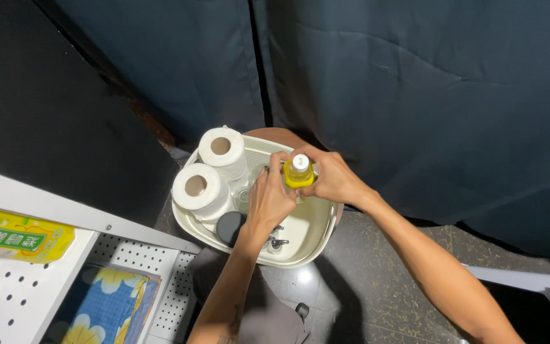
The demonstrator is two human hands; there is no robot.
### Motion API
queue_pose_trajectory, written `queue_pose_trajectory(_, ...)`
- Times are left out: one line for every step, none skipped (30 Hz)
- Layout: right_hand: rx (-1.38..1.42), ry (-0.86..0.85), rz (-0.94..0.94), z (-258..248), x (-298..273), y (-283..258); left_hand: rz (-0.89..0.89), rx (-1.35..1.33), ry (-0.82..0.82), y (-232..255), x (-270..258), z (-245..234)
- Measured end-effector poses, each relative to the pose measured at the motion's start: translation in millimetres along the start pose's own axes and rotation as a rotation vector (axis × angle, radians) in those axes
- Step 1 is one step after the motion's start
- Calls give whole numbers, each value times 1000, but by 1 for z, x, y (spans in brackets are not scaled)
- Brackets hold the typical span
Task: The person organizes various items from a white metal shelf into a white plastic basket. They place toilet paper rolls, small jars, bottles, and other containers into the basket one by one.
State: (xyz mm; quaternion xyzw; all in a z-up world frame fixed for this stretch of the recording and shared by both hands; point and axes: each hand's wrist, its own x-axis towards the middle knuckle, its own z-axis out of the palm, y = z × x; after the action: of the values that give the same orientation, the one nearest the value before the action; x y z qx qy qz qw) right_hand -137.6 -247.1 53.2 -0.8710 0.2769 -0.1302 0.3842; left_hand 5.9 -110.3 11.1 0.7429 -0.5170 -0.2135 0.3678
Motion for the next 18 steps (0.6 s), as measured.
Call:
queue_pose_trajectory(1,-2,-1,10,5,12,-2,1,1,-11,6,7)
queue_pose_trajectory(-43,-11,43,20,10,24,3,96,-24,-21,12,14)
queue_pose_trajectory(-87,-18,87,31,16,35,8,191,-49,-32,18,21)
queue_pose_trajectory(-87,-19,85,43,22,48,8,192,-47,-40,21,25)
queue_pose_trajectory(-128,-30,140,55,28,62,24,291,-61,-48,24,29)
queue_pose_trajectory(-169,-42,196,67,34,75,39,390,-75,-56,28,34)
queue_pose_trajectory(-169,-39,195,77,36,82,42,390,-75,-57,28,36)
queue_pose_trajectory(-169,-36,222,87,39,89,51,448,-77,-59,29,37)
queue_pose_trajectory(-169,-31,248,96,42,96,61,507,-77,-60,31,39)
queue_pose_trajectory(-170,-26,248,97,38,90,66,507,-76,-60,30,39)
queue_pose_trajectory(-146,-25,251,97,35,84,77,520,-84,-61,29,39)
queue_pose_trajectory(-122,-23,254,98,32,78,88,533,-91,-62,28,39)
queue_pose_trajectory(-124,-19,253,100,30,77,92,534,-89,-69,29,43)
queue_pose_trajectory(-104,-25,263,101,29,76,114,566,-96,-76,31,47)
queue_pose_trajectory(-85,-29,275,103,28,76,138,598,-104,-82,33,51)
queue_pose_trajectory(-87,-24,274,103,29,77,143,598,-101,-85,34,53)
queue_pose_trajectory(-74,-27,287,104,30,78,142,605,-99,-87,35,55)
queue_pose_trajectory(-62,-31,300,105,30,79,141,611,-96,-89,34,56)
